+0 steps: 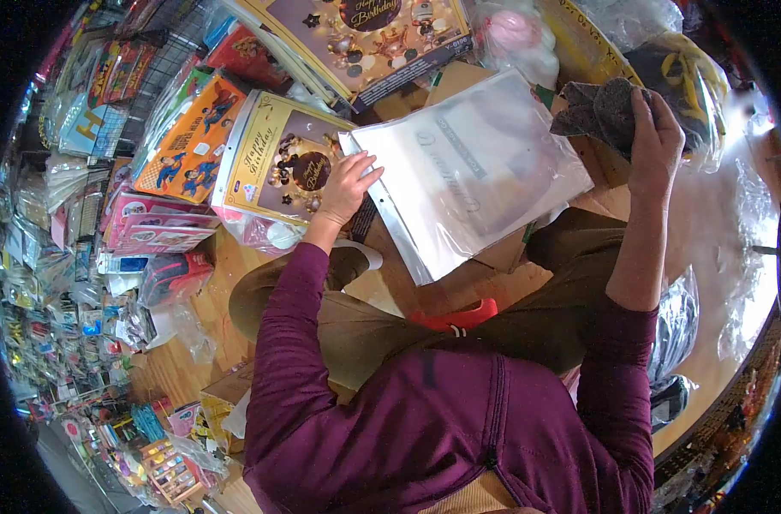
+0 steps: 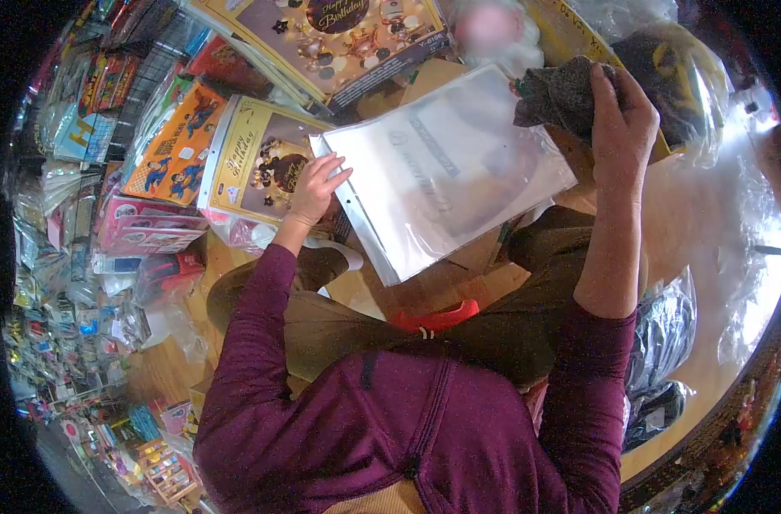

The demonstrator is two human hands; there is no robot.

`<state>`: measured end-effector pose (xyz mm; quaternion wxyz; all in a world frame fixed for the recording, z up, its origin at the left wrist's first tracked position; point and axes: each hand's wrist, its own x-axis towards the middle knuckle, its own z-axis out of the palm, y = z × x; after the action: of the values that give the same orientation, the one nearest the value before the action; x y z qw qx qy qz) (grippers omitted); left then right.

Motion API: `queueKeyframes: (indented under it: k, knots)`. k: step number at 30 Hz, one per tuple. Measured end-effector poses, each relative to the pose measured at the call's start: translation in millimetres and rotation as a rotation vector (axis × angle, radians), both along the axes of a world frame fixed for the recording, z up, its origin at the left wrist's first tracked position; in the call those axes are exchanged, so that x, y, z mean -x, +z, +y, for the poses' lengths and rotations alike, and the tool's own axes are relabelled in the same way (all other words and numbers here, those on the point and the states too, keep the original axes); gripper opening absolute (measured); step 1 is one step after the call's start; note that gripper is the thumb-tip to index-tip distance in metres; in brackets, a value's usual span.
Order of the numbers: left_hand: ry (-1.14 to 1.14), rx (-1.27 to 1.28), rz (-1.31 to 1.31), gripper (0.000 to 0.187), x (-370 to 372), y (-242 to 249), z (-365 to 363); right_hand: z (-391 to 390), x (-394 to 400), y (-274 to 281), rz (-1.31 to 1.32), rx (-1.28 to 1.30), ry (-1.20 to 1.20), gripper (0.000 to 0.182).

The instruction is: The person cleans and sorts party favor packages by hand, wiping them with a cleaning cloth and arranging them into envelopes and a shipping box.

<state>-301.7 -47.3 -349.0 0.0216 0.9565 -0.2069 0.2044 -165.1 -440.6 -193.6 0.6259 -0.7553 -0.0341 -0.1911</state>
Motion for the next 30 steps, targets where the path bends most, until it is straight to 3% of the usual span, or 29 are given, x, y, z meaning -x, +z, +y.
queueKeyframes:
  k: [10,14,19,22,23,25,26,30]
  knots:
    - [-0.177,0.040,0.052,0.026,-19.0,38.3,-6.4,-12.9,4.2,-0.8,-0.067,0.025,-0.031,0.026]
    - [-0.243,0.304,0.034,0.013,-50.0,127.7,-41.2,-24.4,1.4,8.0,-0.116,-0.154,-0.065,0.020]
    - [-0.110,0.422,-0.224,0.010,-95.3,261.9,-63.7,-44.0,-3.7,13.3,-0.172,-0.421,-0.145,0.018]
    - [0.247,0.353,-0.148,0.015,-116.7,325.3,-59.6,-47.6,-3.0,10.1,-0.169,-0.474,-0.117,0.017]
    - [0.309,0.391,-0.129,0.020,-127.5,337.6,-55.0,-47.4,-1.9,11.2,-0.164,-0.496,-0.093,0.016]
    - [0.390,0.229,-0.113,0.023,-147.2,355.2,-38.1,-42.3,4.0,17.7,-0.185,-0.452,-0.113,0.015]
    - [0.331,0.160,-0.139,0.023,-159.0,357.8,-26.8,-40.9,6.1,20.3,-0.180,-0.404,-0.122,0.015]
    - [0.431,0.231,0.009,0.026,-187.9,349.1,4.2,-40.9,10.1,24.0,-0.197,-0.301,-0.128,0.015]
